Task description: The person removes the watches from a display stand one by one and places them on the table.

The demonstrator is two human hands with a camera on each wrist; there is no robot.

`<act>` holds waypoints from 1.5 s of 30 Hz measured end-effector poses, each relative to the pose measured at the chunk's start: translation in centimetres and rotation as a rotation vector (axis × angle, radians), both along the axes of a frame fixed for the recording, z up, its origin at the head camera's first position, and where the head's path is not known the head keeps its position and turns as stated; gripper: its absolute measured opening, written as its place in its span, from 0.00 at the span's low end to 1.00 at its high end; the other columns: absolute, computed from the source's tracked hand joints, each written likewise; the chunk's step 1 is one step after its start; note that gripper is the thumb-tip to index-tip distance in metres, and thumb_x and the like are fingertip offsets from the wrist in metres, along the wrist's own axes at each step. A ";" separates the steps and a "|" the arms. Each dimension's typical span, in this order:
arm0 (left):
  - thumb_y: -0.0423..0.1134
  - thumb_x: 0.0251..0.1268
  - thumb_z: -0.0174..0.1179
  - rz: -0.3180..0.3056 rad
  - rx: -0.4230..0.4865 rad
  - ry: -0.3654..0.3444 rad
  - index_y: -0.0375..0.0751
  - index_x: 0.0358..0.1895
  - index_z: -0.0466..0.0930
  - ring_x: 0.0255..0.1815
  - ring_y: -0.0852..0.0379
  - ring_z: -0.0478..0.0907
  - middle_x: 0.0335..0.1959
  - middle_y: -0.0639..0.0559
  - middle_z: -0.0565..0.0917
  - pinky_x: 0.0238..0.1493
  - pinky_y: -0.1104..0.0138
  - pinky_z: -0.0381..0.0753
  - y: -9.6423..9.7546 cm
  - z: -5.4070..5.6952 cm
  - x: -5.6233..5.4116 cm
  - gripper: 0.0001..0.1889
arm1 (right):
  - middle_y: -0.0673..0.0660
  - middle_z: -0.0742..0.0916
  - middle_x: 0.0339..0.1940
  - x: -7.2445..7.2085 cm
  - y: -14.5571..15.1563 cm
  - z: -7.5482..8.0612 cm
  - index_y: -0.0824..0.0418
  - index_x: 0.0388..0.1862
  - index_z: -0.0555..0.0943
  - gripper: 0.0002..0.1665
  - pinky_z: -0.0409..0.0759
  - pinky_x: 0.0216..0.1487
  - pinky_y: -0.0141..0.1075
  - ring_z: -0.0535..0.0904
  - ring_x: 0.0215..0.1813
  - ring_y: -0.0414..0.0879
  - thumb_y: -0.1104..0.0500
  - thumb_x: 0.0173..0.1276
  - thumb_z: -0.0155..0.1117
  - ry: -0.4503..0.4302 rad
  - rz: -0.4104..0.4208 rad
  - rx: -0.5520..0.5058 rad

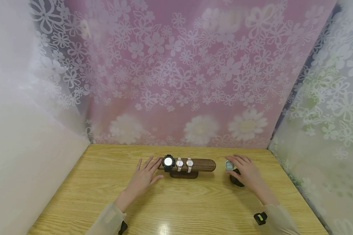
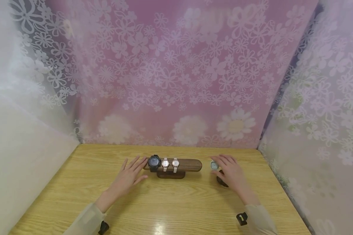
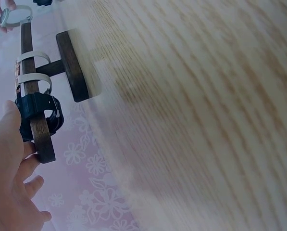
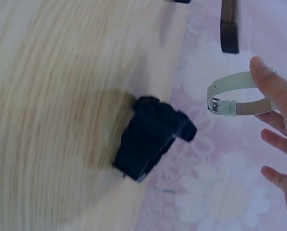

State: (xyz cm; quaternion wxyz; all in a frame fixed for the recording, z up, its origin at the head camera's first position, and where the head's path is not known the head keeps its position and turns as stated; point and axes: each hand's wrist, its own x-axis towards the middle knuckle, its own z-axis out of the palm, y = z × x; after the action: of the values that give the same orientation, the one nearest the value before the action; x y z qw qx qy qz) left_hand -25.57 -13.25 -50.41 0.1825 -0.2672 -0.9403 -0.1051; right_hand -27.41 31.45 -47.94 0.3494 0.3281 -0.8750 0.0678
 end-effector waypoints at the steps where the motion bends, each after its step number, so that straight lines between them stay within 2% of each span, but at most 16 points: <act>1: 0.56 0.73 0.59 -0.002 0.006 0.001 0.42 0.77 0.64 0.81 0.46 0.52 0.78 0.50 0.63 0.77 0.38 0.43 0.0 0.0 0.0 0.36 | 0.62 0.87 0.52 0.1 0.3 0.1 0.61 0.62 0.82 0.46 0.76 0.58 0.61 0.80 0.56 0.64 0.26 0.74 0.37 0.003 -0.007 0.000; 4: 0.54 0.72 0.61 -0.012 0.023 0.014 0.41 0.77 0.65 0.80 0.44 0.54 0.78 0.48 0.64 0.76 0.36 0.45 0.0 -0.1 0.0 0.36 | 0.63 0.88 0.51 0.4 1.1 0.4 0.61 0.61 0.82 0.46 0.76 0.57 0.62 0.80 0.56 0.64 0.26 0.73 0.38 0.014 -0.030 -0.004; 5: 0.54 0.71 0.61 -0.014 0.026 0.017 0.41 0.77 0.66 0.80 0.44 0.55 0.77 0.47 0.65 0.76 0.36 0.46 0.0 -0.2 0.0 0.36 | 0.63 0.88 0.51 0.5 1.4 0.5 0.62 0.61 0.82 0.45 0.76 0.57 0.63 0.80 0.56 0.65 0.27 0.73 0.41 0.011 -0.037 -0.008; 9: 0.55 0.72 0.60 -0.011 0.028 0.011 0.41 0.77 0.65 0.80 0.44 0.54 0.77 0.47 0.65 0.76 0.36 0.45 0.0 -0.2 0.0 0.36 | 0.64 0.87 0.52 0.9 2.6 0.9 0.61 0.62 0.81 0.37 0.75 0.57 0.65 0.79 0.57 0.65 0.35 0.65 0.64 -0.017 -0.075 -0.024; 11: 0.55 0.73 0.60 -0.010 0.026 0.009 0.41 0.77 0.65 0.80 0.44 0.54 0.77 0.47 0.65 0.77 0.37 0.44 0.0 -0.2 0.0 0.36 | 0.64 0.87 0.52 1.2 3.3 1.1 0.61 0.62 0.81 0.37 0.74 0.57 0.65 0.79 0.57 0.66 0.40 0.61 0.70 -0.027 -0.089 -0.035; 14: 0.55 0.73 0.60 -0.006 0.020 0.011 0.41 0.77 0.65 0.80 0.44 0.54 0.78 0.48 0.65 0.77 0.37 0.44 0.0 -0.2 0.0 0.36 | 0.65 0.87 0.51 1.4 4.2 1.2 0.61 0.61 0.81 0.38 0.73 0.57 0.65 0.78 0.57 0.67 0.33 0.65 0.63 -0.031 -0.099 -0.057; 16: 0.55 0.72 0.60 -0.007 0.022 0.015 0.41 0.77 0.65 0.80 0.44 0.54 0.77 0.47 0.65 0.77 0.37 0.44 0.0 -0.2 0.0 0.36 | 0.65 0.87 0.50 1.7 4.8 1.3 0.62 0.61 0.81 0.43 0.73 0.56 0.66 0.78 0.56 0.67 0.28 0.69 0.51 -0.033 -0.104 -0.073; 18: 0.55 0.72 0.60 -0.004 0.020 0.014 0.41 0.77 0.65 0.80 0.44 0.54 0.78 0.48 0.64 0.77 0.37 0.44 0.0 -0.2 0.0 0.36 | 0.66 0.87 0.50 1.9 5.5 1.2 0.62 0.60 0.81 0.46 0.73 0.56 0.67 0.78 0.57 0.68 0.25 0.69 0.44 -0.043 -0.116 -0.087; 25: 0.55 0.73 0.59 0.000 0.026 -0.007 0.42 0.78 0.64 0.81 0.46 0.52 0.78 0.50 0.63 0.78 0.39 0.41 0.0 -0.3 0.0 0.36 | 0.65 0.86 0.53 2.6 7.7 0.8 0.57 0.62 0.80 0.38 0.69 0.56 0.72 0.76 0.60 0.67 0.34 0.61 0.68 -0.110 -0.214 -0.086; 29: 0.55 0.73 0.60 -0.001 0.028 0.001 0.42 0.77 0.64 0.81 0.45 0.53 0.78 0.49 0.63 0.78 0.38 0.42 0.0 -0.3 -0.1 0.36 | 0.66 0.86 0.54 2.7 8.9 0.3 0.58 0.62 0.80 0.38 0.69 0.56 0.72 0.75 0.61 0.67 0.37 0.59 0.72 -0.133 -0.250 -0.066; 32: 0.54 0.72 0.61 -0.007 0.036 0.020 0.41 0.77 0.66 0.80 0.44 0.55 0.77 0.47 0.65 0.77 0.37 0.44 0.1 -0.3 -0.1 0.36 | 0.65 0.86 0.52 2.7 9.8 -0.2 0.59 0.60 0.81 0.39 0.71 0.56 0.70 0.76 0.59 0.66 0.33 0.61 0.67 -0.128 -0.247 -0.047; 37: 0.54 0.72 0.60 -0.008 0.031 0.018 0.41 0.77 0.65 0.80 0.43 0.54 0.77 0.47 0.65 0.77 0.36 0.44 0.1 -0.3 0.0 0.36 | 0.65 0.86 0.47 2.7 11.3 -1.4 0.61 0.57 0.81 0.51 0.72 0.54 0.69 0.77 0.55 0.67 0.22 0.64 0.36 -0.129 -0.250 -0.006; 39: 0.55 0.73 0.60 -0.007 0.028 0.012 0.42 0.77 0.64 0.81 0.44 0.53 0.78 0.47 0.64 0.77 0.37 0.43 0.0 -0.2 0.0 0.36 | 0.66 0.86 0.47 2.7 11.7 -1.8 0.61 0.57 0.82 0.53 0.72 0.53 0.69 0.77 0.55 0.68 0.22 0.64 0.31 -0.137 -0.259 0.020; 42: 0.54 0.72 0.61 -0.013 0.039 0.011 0.41 0.77 0.65 0.80 0.44 0.53 0.77 0.46 0.65 0.77 0.37 0.43 0.0 -0.3 0.0 0.36 | 0.67 0.86 0.48 2.7 12.0 -2.2 0.61 0.57 0.82 0.39 0.72 0.53 0.70 0.77 0.55 0.68 0.31 0.64 0.60 -0.159 -0.272 0.054; 44: 0.54 0.72 0.61 -0.018 0.042 0.017 0.41 0.77 0.65 0.80 0.43 0.54 0.77 0.45 0.66 0.76 0.36 0.44 0.0 -0.3 -0.1 0.36 | 0.66 0.86 0.48 2.6 12.0 -2.4 0.61 0.56 0.83 0.33 0.71 0.52 0.71 0.77 0.55 0.67 0.45 0.57 0.77 -0.171 -0.279 0.069; 45: 0.53 0.71 0.62 -0.020 0.043 0.017 0.40 0.77 0.65 0.80 0.43 0.54 0.77 0.45 0.66 0.76 0.36 0.44 0.0 -0.4 -0.1 0.36 | 0.65 0.86 0.48 2.5 12.0 -2.4 0.61 0.56 0.83 0.34 0.72 0.52 0.71 0.77 0.55 0.67 0.52 0.50 0.83 -0.177 -0.280 0.076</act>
State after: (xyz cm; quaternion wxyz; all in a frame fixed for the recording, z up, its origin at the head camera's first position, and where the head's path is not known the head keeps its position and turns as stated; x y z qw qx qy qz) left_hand -25.65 -13.27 -50.78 0.1951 -0.2734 -0.9336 -0.1247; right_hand -24.87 43.42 -50.37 0.2645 0.2085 -0.9415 0.0140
